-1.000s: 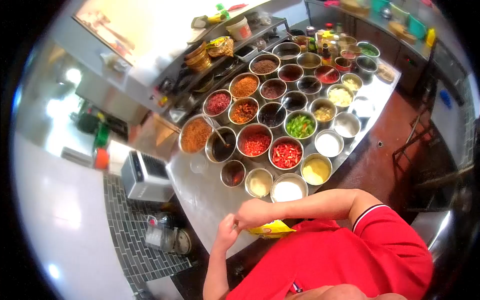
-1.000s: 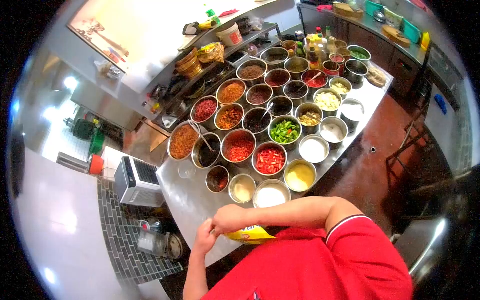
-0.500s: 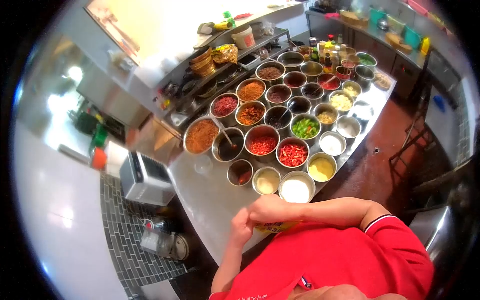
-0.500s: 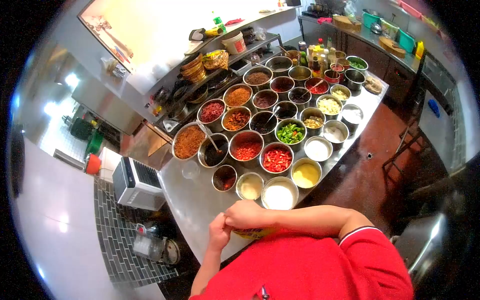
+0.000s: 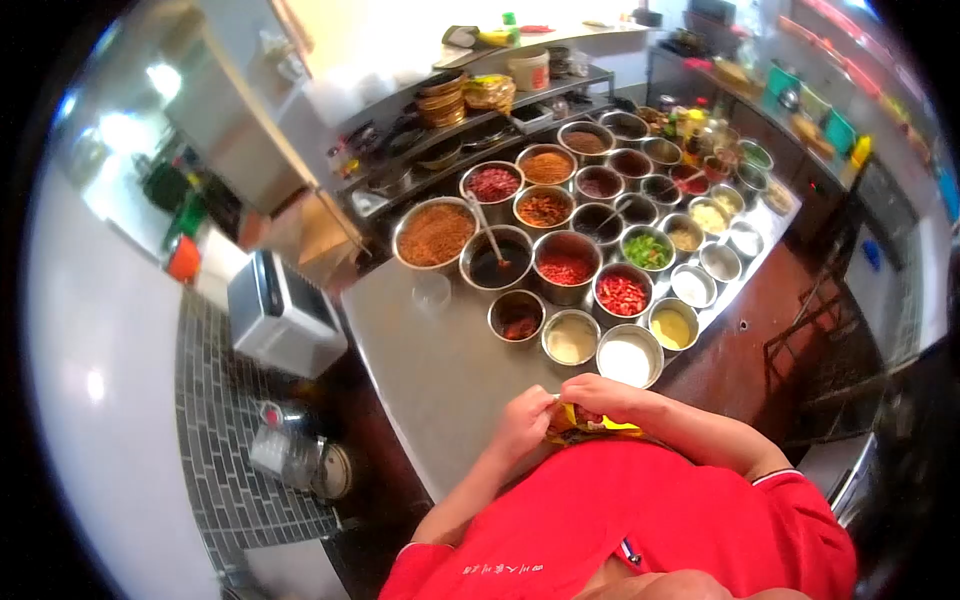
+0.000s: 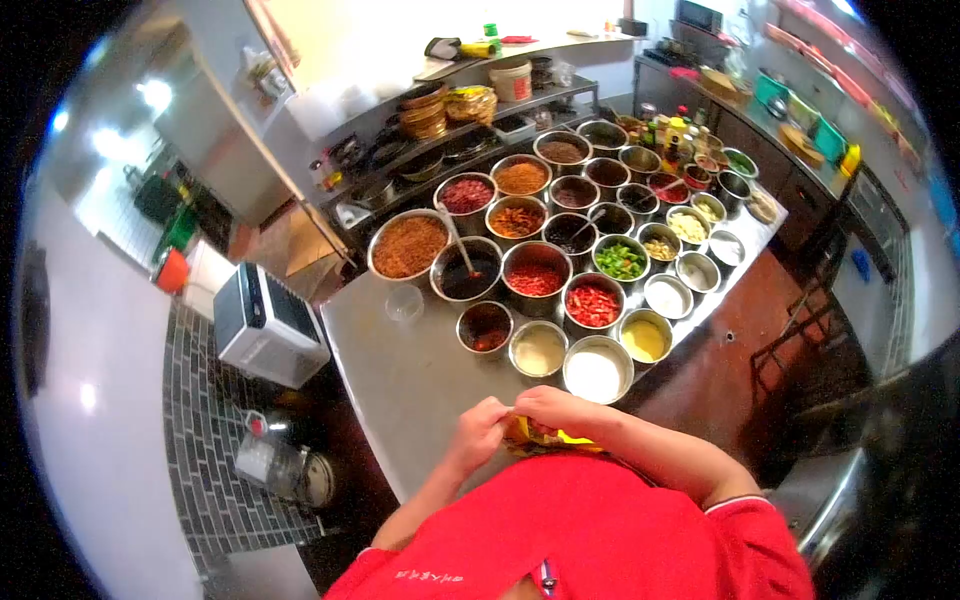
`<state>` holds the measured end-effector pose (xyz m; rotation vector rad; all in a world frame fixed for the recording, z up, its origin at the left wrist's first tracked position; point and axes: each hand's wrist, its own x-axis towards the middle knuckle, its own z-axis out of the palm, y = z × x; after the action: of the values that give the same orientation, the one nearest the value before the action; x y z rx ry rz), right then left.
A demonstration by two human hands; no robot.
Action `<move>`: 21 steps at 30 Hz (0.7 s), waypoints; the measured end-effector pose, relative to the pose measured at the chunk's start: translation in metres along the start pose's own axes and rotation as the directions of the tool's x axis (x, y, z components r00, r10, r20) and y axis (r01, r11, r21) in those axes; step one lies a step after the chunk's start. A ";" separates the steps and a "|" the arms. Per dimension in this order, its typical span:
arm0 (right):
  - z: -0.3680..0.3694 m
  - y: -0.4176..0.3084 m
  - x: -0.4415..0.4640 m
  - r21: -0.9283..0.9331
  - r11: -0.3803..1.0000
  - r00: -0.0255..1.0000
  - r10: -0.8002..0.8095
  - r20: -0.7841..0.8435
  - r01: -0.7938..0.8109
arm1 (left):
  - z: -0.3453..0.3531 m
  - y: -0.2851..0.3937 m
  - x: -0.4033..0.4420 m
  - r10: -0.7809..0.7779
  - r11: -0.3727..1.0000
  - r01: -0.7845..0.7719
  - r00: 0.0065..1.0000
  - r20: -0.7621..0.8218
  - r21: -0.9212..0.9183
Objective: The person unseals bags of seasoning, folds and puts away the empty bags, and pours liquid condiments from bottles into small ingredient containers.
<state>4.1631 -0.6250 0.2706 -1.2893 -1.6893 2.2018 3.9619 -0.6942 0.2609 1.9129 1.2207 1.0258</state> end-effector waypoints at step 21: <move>0.057 -0.021 0.037 -0.312 0.931 0.978 -0.148 0.145 0.187 | -0.038 -0.074 -0.054 0.007 0.946 0.050 0.985 0.174 -0.321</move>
<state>4.0932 -0.6404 0.2694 -1.0362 -2.1926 1.9991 3.8837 -0.7135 0.2036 1.6877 0.9091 0.9593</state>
